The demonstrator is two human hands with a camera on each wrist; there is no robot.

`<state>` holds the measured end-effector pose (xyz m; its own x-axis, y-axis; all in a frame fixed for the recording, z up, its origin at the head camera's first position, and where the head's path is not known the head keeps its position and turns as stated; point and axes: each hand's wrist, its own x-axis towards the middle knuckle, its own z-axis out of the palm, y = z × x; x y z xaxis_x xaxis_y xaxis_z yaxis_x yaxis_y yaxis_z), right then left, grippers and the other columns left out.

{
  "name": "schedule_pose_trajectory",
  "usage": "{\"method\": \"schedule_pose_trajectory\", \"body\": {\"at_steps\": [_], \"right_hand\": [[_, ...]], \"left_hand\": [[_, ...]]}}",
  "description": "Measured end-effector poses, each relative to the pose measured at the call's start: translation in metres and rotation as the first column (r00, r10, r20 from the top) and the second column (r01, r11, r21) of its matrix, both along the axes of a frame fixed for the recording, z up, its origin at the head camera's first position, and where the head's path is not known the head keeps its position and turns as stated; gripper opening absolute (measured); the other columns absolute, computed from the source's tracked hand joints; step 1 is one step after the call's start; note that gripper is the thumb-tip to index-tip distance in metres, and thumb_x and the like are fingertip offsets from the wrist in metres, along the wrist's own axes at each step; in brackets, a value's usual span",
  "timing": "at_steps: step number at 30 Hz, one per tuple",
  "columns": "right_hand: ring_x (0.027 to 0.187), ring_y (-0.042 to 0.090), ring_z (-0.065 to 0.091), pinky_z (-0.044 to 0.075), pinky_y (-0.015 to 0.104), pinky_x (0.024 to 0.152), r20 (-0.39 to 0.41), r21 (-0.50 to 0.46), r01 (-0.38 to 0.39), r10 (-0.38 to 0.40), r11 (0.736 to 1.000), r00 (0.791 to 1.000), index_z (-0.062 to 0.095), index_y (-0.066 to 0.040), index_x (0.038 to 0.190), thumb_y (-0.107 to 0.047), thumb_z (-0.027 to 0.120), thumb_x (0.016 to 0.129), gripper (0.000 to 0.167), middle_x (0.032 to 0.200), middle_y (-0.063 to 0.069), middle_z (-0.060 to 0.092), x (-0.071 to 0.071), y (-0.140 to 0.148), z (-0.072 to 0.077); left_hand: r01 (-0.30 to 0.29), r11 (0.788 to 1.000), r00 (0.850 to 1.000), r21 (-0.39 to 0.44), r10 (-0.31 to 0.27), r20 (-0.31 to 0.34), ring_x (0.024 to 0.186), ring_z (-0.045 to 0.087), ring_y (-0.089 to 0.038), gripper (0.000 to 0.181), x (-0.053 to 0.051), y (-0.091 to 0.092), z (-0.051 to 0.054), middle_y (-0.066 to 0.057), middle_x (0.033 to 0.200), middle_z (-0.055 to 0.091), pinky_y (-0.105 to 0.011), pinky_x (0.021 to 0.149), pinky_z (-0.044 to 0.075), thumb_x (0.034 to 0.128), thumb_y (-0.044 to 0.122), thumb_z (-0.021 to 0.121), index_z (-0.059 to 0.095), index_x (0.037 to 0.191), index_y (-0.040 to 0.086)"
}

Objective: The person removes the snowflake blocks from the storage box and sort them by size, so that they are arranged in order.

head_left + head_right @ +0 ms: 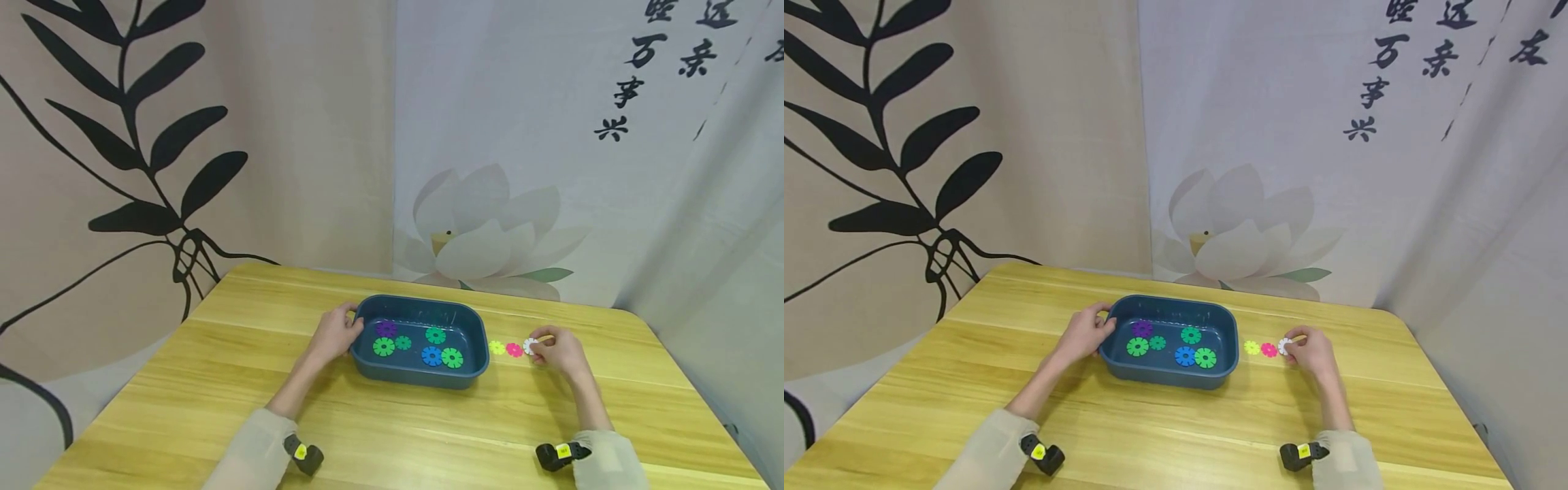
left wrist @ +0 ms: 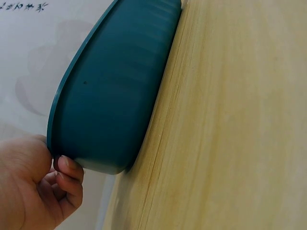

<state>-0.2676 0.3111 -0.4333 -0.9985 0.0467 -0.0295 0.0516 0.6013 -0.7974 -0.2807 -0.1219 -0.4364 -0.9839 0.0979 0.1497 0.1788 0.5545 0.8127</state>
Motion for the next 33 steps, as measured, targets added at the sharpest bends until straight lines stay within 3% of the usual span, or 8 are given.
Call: {"method": "schedule_pose_trajectory", "body": {"at_steps": [6,12,19,28,33], "right_hand": [[0.062,0.016,0.068,0.058,0.027,0.058,0.055,-0.027,0.041,-0.040,0.999,0.998,0.057,0.017,0.109,0.003,0.066,0.093,0.023,0.076,0.013,0.070,-0.001,0.004,-0.005],[0.061,0.014,0.065,0.055,0.025,0.057,0.042,0.027,0.056,-0.057,0.998,0.997,0.060,0.014,0.108,-0.001,0.068,0.091,0.024,0.074,0.009,0.070,0.000,0.007,-0.008],[0.061,0.013,0.064,0.053,0.024,0.058,0.051,0.020,0.093,-0.094,0.995,0.994,0.057,0.015,0.115,-0.005,0.067,0.092,0.032,0.074,0.008,0.069,0.001,0.011,-0.006],[0.067,0.017,0.070,0.060,0.029,0.062,0.044,-0.047,0.071,-0.069,0.996,0.997,0.056,0.016,0.119,-0.006,0.061,0.097,0.031,0.088,0.020,0.070,-0.002,-0.001,0.002],[0.073,0.024,0.073,0.061,0.036,0.068,-0.002,-0.012,0.027,-0.027,1.000,1.000,0.058,0.014,0.119,-0.009,0.059,0.099,0.030,0.098,0.027,0.071,0.001,-0.020,0.012]], "left_hand": [[0.000,1.000,1.000,0.002,0.000,0.003,0.034,0.051,-0.016,0.038,0.000,0.000,0.000,-0.001,0.051,0.047,-0.021,0.035,0.035,0.0992,0.007,0.060,0.055,0.133,-0.008],[-0.003,1.000,1.000,-0.002,0.003,0.003,0.034,0.050,-0.014,0.037,0.000,0.000,0.000,-0.001,0.051,0.047,-0.021,0.036,0.035,0.0993,0.008,0.059,0.055,0.133,-0.009],[0.002,1.000,1.000,-0.009,-0.002,-0.008,0.033,0.049,-0.013,0.037,-0.001,0.000,-0.002,-0.001,0.050,0.046,-0.020,0.035,0.034,0.0991,0.007,0.059,0.055,0.132,-0.009],[-0.006,1.000,1.000,0.007,0.006,0.021,0.035,0.052,-0.017,0.038,-0.001,0.000,-0.001,-0.002,0.051,0.048,-0.022,0.036,0.037,0.0994,0.009,0.059,0.055,0.133,-0.008],[-0.004,1.000,1.000,0.016,0.004,0.029,0.036,0.052,-0.017,0.040,-0.001,0.000,-0.001,-0.002,0.051,0.048,-0.023,0.036,0.039,0.0996,0.009,0.059,0.054,0.135,-0.008]]}}
